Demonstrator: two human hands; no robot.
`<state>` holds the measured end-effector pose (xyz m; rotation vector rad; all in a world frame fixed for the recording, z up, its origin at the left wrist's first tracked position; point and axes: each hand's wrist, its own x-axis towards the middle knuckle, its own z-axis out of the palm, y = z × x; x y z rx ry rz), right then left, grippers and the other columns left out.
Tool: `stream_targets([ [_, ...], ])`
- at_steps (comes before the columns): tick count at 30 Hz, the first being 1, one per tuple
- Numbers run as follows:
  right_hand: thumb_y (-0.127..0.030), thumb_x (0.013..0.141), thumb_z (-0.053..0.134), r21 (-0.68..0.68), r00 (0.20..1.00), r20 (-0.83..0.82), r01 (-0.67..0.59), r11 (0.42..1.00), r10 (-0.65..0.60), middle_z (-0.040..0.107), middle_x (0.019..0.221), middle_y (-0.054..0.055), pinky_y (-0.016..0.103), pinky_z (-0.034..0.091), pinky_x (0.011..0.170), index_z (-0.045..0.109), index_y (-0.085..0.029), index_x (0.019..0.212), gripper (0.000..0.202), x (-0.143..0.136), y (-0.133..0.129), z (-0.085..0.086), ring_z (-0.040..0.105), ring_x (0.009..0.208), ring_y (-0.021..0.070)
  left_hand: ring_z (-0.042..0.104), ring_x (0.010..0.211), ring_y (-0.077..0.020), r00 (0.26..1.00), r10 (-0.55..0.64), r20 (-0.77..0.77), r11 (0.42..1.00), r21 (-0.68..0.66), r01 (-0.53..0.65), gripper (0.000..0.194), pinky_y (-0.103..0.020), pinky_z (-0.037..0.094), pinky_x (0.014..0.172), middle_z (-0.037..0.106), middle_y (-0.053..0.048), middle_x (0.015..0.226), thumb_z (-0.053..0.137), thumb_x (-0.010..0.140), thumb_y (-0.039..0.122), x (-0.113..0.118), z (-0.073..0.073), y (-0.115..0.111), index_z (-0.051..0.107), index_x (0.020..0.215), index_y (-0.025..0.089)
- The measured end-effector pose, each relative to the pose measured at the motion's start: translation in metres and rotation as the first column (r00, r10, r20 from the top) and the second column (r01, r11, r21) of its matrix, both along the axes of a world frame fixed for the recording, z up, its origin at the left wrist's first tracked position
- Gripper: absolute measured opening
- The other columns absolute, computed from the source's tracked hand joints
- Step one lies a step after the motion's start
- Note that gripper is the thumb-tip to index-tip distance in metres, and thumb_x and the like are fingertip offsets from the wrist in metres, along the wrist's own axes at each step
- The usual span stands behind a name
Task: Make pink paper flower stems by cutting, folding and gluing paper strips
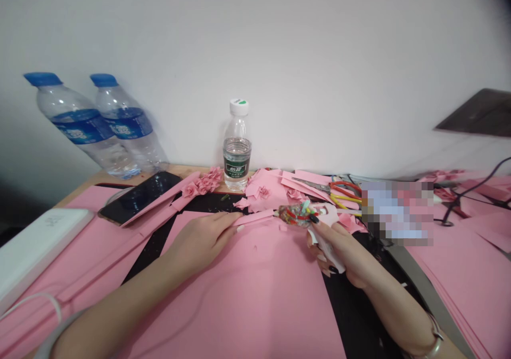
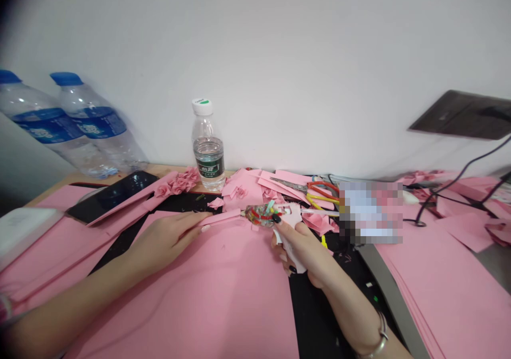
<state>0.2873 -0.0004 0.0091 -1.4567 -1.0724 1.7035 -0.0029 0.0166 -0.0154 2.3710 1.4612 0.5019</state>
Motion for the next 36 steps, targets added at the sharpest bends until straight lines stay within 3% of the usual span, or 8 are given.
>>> stream_targets([
  [7,-0.065,0.08,0.064,0.007,1.0,0.002,0.0,1.0,0.0,0.046,0.046,-0.007,0.018,0.034,0.035,0.054,-0.017,0.066,0.051,0.0,0.0,-0.001,0.035,0.033,0.0045,0.066,0.114,-0.0263,1.0,-0.006,0.01,1.0,-0.005,0.006,0.043,-0.042,0.053,0.096,0.069,-0.008,0.127,0.033,0.1,0.033,0.001,0.0,0.0,0.064,0.126,0.019],
  [13,-0.065,0.076,0.067,0.026,0.997,-0.014,0.07,0.997,-0.07,0.045,0.047,-0.008,0.019,0.031,0.037,0.056,-0.018,0.074,0.048,-0.002,0.0,0.001,0.035,0.035,0.006,0.065,0.115,-0.0253,0.999,-0.007,0.033,1.0,-0.013,0.008,0.042,-0.042,0.052,0.099,0.068,-0.007,0.128,0.033,0.1,0.034,0.001,-0.001,-0.001,0.063,0.128,0.02],
  [18,-0.065,0.075,0.067,0.16,0.992,-0.068,0.112,0.981,-0.102,0.043,0.05,-0.008,0.023,0.03,0.039,0.056,-0.019,0.079,0.048,-0.006,-0.002,0.003,0.035,0.038,0.0075,0.059,0.124,-0.0252,0.995,0.046,0.087,0.997,-0.065,-0.04,0.046,-0.041,0.047,0.104,0.062,-0.009,0.136,0.028,0.102,0.033,0.003,0.002,0.0,0.057,0.134,0.017],
  [21,-0.068,0.076,0.063,0.264,0.99,0.018,0.128,0.956,-0.137,0.045,0.053,-0.006,0.024,0.03,0.041,0.055,-0.02,0.08,0.05,-0.008,-0.005,-0.002,0.038,0.042,0.0093,0.058,0.125,-0.025,0.987,0.096,0.128,0.992,-0.094,-0.085,0.046,-0.04,0.045,0.105,0.061,-0.009,0.137,0.028,0.102,0.033,0.005,0.005,-0.001,0.054,0.136,0.017],
  [25,-0.065,0.081,0.06,0.41,0.964,0.216,0.054,0.91,-0.154,0.043,0.054,-0.005,0.025,0.031,0.042,0.054,-0.021,0.077,0.045,-0.009,-0.009,-0.012,0.036,0.045,0.0105,0.065,0.112,-0.0264,0.984,0.127,0.125,0.98,-0.17,-0.105,0.04,-0.041,0.051,0.095,0.067,-0.01,0.125,0.03,0.102,0.034,0.007,0.01,-0.003,0.056,0.128,0.017],
  [29,-0.044,0.085,0.059,0.547,0.893,0.428,-0.134,0.826,-0.138,0.044,0.053,-0.002,0.027,0.032,0.046,0.052,-0.022,0.066,0.03,-0.012,-0.012,-0.015,0.038,0.049,0.0133,0.066,0.107,-0.027,0.987,0.119,0.111,0.976,-0.198,-0.096,0.037,-0.042,0.051,0.091,0.068,-0.011,0.12,0.029,0.102,0.032,0.009,0.01,-0.006,0.057,0.121,0.018],
  [32,-0.035,0.085,0.056,0.581,0.832,0.533,-0.227,0.781,-0.154,0.044,0.053,-0.002,0.028,0.031,0.047,0.048,-0.022,0.061,0.029,-0.014,-0.012,-0.015,0.038,0.05,0.0137,0.065,0.11,-0.0272,0.99,0.109,0.085,0.978,-0.187,-0.091,0.037,-0.043,0.05,0.094,0.067,-0.011,0.123,0.028,0.102,0.031,0.011,0.008,-0.008,0.056,0.123,0.019],
  [36,-0.034,0.088,0.051,0.583,0.794,0.584,-0.267,0.768,-0.167,0.044,0.054,-0.002,0.028,0.031,0.048,0.047,-0.022,0.061,0.03,-0.014,-0.011,-0.018,0.038,0.05,0.0134,0.064,0.113,-0.0284,0.994,0.104,0.03,0.982,-0.161,-0.098,0.039,-0.042,0.052,0.093,0.066,-0.012,0.126,0.028,0.102,0.028,0.012,0.005,-0.01,0.056,0.126,0.018],
])
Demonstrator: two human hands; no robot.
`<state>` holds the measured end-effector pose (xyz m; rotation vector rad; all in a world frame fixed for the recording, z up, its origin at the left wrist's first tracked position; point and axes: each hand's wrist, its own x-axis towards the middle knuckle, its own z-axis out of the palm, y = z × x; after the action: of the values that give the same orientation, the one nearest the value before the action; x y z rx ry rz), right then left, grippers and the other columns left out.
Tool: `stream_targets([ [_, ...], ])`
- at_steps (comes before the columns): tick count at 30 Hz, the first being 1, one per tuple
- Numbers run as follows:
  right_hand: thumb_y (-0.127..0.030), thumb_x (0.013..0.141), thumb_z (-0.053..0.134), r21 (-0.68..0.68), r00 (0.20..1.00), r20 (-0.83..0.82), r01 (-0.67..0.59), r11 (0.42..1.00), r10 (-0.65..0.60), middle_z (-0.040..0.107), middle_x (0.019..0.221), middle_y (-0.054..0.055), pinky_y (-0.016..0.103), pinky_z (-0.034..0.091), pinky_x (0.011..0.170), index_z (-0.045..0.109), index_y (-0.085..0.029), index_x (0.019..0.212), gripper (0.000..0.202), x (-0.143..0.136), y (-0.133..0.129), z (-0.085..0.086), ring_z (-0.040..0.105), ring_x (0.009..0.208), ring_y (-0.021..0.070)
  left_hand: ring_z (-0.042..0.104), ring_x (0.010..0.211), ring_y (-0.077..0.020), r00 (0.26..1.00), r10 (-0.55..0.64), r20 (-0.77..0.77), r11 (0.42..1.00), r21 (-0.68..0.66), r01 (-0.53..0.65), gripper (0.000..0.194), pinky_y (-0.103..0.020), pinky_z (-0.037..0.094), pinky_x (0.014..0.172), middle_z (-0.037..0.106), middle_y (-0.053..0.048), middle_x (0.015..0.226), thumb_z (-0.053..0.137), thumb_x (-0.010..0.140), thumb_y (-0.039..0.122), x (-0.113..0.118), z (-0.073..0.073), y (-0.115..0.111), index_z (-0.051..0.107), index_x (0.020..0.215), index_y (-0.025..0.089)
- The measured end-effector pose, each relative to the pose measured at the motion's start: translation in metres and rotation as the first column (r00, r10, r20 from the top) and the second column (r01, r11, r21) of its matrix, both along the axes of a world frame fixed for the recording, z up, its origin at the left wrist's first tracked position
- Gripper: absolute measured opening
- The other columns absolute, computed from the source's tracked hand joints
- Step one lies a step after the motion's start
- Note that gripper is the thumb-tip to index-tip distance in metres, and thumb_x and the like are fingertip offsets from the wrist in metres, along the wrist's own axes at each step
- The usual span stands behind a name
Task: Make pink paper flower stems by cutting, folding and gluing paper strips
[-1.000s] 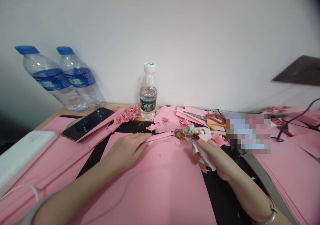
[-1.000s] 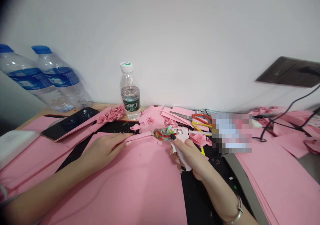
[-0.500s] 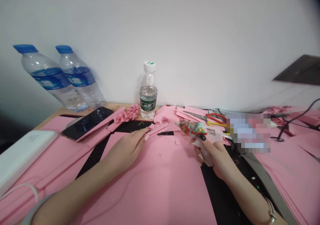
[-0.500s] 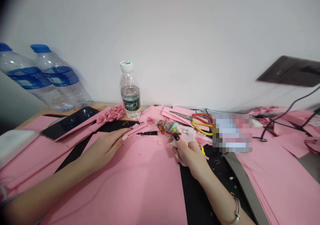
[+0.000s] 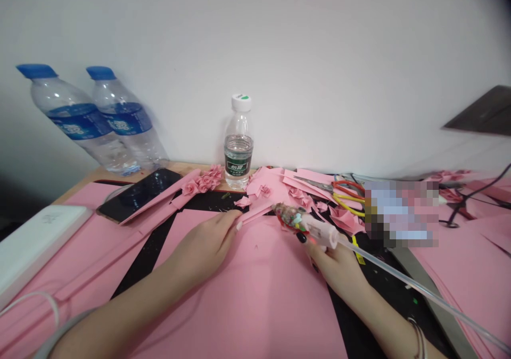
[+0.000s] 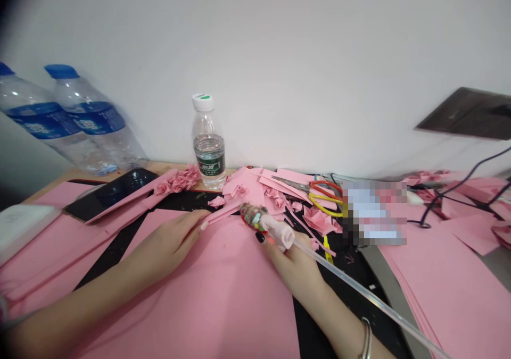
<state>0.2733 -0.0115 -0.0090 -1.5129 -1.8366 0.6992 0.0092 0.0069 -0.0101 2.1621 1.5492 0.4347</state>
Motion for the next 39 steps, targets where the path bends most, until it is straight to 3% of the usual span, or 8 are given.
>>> stream_targets([
  [8,-0.03,0.087,0.049,0.069,0.998,0.054,-0.037,0.997,0.033,0.051,0.058,-0.002,0.027,0.035,0.048,0.055,-0.02,0.07,0.021,-0.0046,-0.0017,0.0023,0.045,0.05,0.0145,0.065,0.113,-0.0269,0.999,0.004,-0.04,0.998,0.06,-0.002,0.04,-0.039,0.053,0.092,0.066,-0.012,0.127,0.028,0.1,0.025,0.0012,-0.0039,-0.0031,0.059,0.125,0.017],
  [13,-0.027,0.087,0.048,0.069,0.997,0.01,-0.08,0.994,0.08,0.054,0.061,-0.001,0.027,0.038,0.051,0.052,-0.022,0.067,0.02,-0.0054,-0.0038,0.0012,0.052,0.054,0.0163,0.065,0.112,-0.028,0.999,0.004,-0.033,0.999,0.05,-0.003,0.043,-0.041,0.054,0.092,0.066,-0.014,0.128,0.027,0.1,0.026,0.0023,-0.0036,-0.0044,0.059,0.126,0.016],
  [19,-0.023,0.085,0.051,-0.02,0.985,-0.027,-0.169,0.985,0.168,0.049,0.059,-0.004,0.025,0.033,0.047,0.047,-0.023,0.07,0.016,-0.0067,-0.0064,0.0019,0.044,0.049,0.0134,0.065,0.112,-0.0294,1.0,-0.021,-0.007,0.999,0.042,0.021,0.045,-0.043,0.054,0.092,0.065,-0.015,0.128,0.026,0.099,0.027,0.0034,-0.0045,-0.0046,0.059,0.127,0.014],
  [26,-0.03,0.088,0.051,0.009,0.999,0.031,-0.035,0.999,0.035,0.058,0.061,-0.001,0.027,0.036,0.05,0.054,-0.023,0.075,0.015,-0.0046,-0.0038,0.0005,0.053,0.054,0.0166,0.064,0.116,-0.0294,1.0,0.002,0.022,0.999,0.042,-0.003,0.045,-0.043,0.053,0.095,0.065,-0.014,0.13,0.026,0.099,0.028,0.0032,-0.0052,-0.0035,0.059,0.128,0.015],
  [31,-0.028,0.085,0.053,-0.069,0.995,0.011,-0.1,0.993,0.101,0.062,0.066,-0.001,0.026,0.04,0.051,0.058,-0.021,0.084,0.009,-0.0071,-0.0052,0.0065,0.056,0.055,0.0158,0.064,0.116,-0.0297,1.0,-0.006,0.016,0.999,0.035,0.006,0.045,-0.044,0.053,0.095,0.065,-0.014,0.131,0.027,0.099,0.027,0.0031,-0.0056,-0.004,0.059,0.129,0.015],
  [34,-0.028,0.083,0.056,-0.114,0.988,0.011,-0.15,0.982,0.152,0.058,0.062,-0.004,0.025,0.036,0.047,0.056,-0.022,0.078,0.008,-0.0079,-0.0067,0.0078,0.053,0.051,0.0141,0.063,0.118,-0.0292,1.0,-0.018,0.021,0.999,0.033,0.017,0.045,-0.044,0.052,0.096,0.064,-0.014,0.131,0.028,0.099,0.026,0.0029,-0.0061,-0.0043,0.059,0.129,0.015],
  [39,-0.028,0.086,0.05,-0.026,0.999,0.026,-0.039,0.999,0.04,0.055,0.059,-0.003,0.026,0.036,0.048,0.052,-0.022,0.074,0.013,-0.0066,-0.006,0.0051,0.051,0.051,0.0148,0.063,0.118,-0.0282,0.999,0.006,0.035,1.0,0.021,-0.007,0.044,-0.043,0.051,0.098,0.065,-0.013,0.131,0.029,0.099,0.027,0.0028,-0.0053,-0.0044,0.059,0.13,0.016],
])
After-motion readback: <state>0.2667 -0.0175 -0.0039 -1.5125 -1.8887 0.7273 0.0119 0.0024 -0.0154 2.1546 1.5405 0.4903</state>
